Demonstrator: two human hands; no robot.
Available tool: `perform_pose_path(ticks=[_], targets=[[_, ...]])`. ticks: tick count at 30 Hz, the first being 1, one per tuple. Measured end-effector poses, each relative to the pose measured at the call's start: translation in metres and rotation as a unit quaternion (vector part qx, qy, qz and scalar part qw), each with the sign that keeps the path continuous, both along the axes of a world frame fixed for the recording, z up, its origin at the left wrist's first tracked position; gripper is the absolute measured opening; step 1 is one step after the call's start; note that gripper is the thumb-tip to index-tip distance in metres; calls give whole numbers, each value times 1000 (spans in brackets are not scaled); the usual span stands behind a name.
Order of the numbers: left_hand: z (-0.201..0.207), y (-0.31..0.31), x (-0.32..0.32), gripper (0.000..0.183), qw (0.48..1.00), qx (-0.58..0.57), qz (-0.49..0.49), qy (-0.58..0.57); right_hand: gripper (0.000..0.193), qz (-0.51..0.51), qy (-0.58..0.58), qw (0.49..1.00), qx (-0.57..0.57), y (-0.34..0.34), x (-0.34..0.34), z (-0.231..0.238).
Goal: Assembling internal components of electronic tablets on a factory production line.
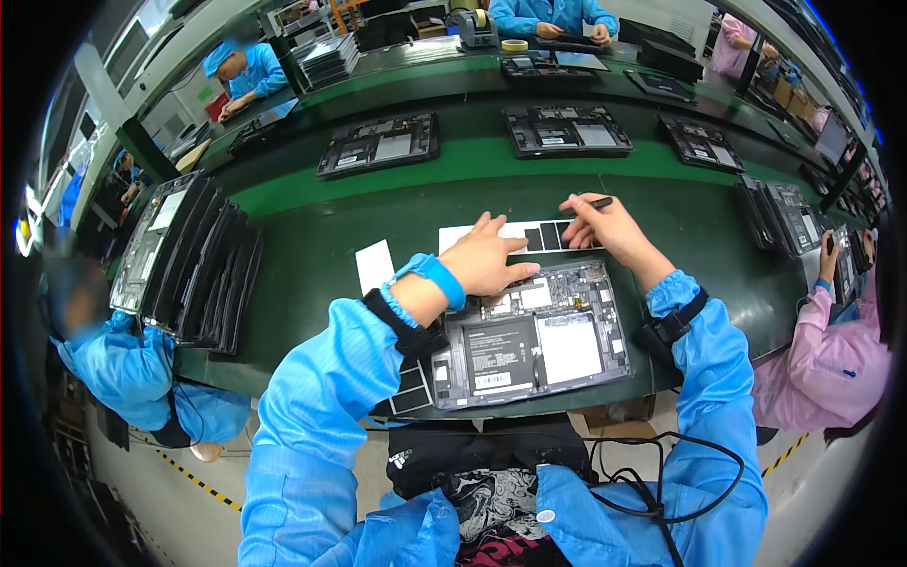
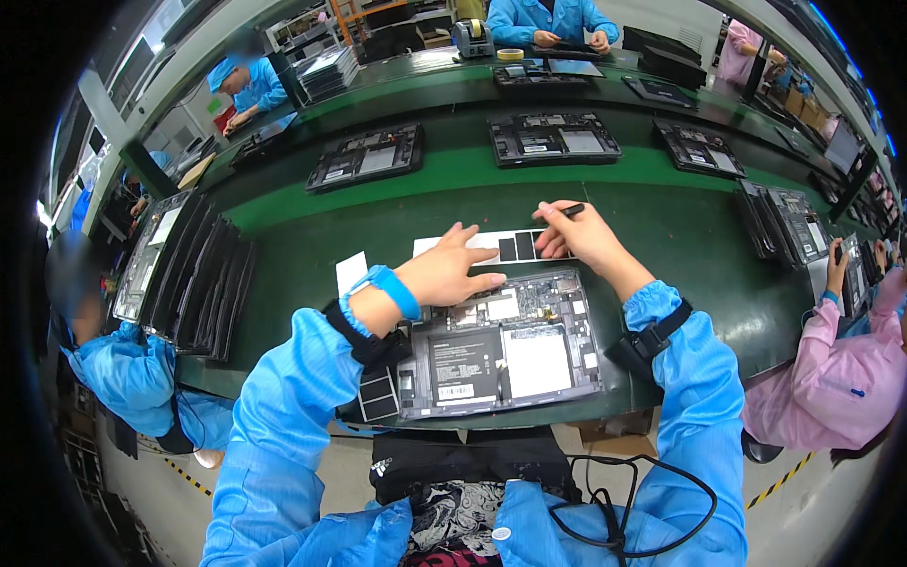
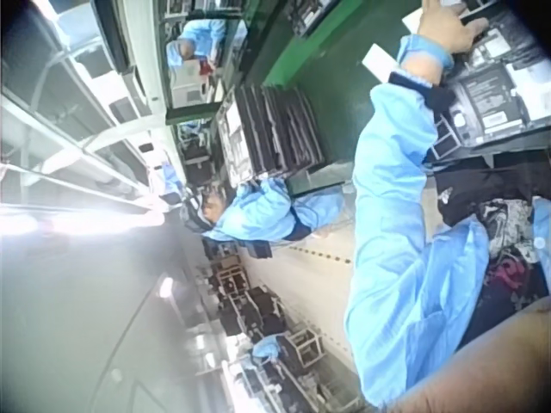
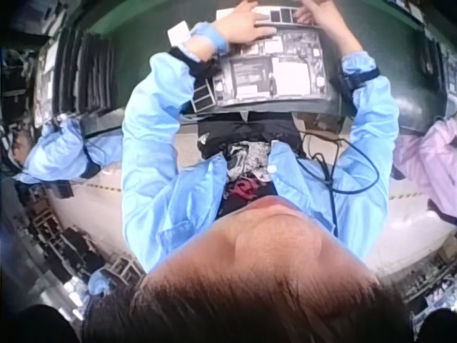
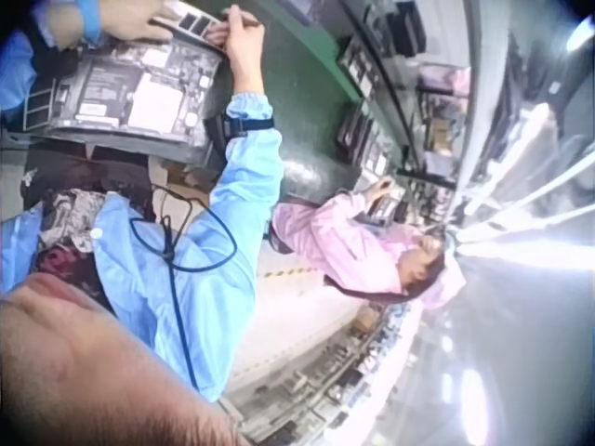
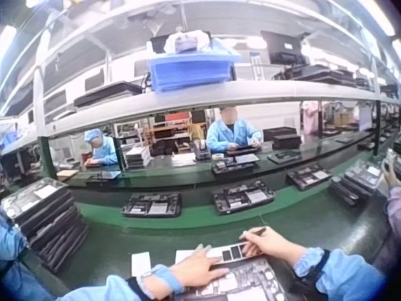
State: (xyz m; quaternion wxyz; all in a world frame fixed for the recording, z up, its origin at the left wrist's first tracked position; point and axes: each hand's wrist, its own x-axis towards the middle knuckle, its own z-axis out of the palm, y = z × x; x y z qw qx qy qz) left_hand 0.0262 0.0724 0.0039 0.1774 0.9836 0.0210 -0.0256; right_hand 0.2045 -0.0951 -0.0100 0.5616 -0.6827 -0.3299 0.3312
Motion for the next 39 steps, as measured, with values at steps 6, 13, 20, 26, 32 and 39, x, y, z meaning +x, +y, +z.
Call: perform_pose_path(ticks=[6,13,20,26,32,39], targets=[[-6,-10,19,71,994,65,-13,92,29,-4,-50,999,-6,9,15,-23],[-10,-10,24,74,994,66,0,87,22,-42,-41,998,13,6,9,-23],[-5,-14,22,71,995,68,5,76,22,-43,-69,996,27,6,5,-25],[2,-22,23,72,991,94,26,88,20,-50,-50,996,58,7,1,-24],[-3,-18,25,69,994,96,16,41,19,-108,-31,985,134,4,-2,-16],[10,-1,0,38,991,24,47,-126,19,-126,65,979,144,-34,-28,20]])
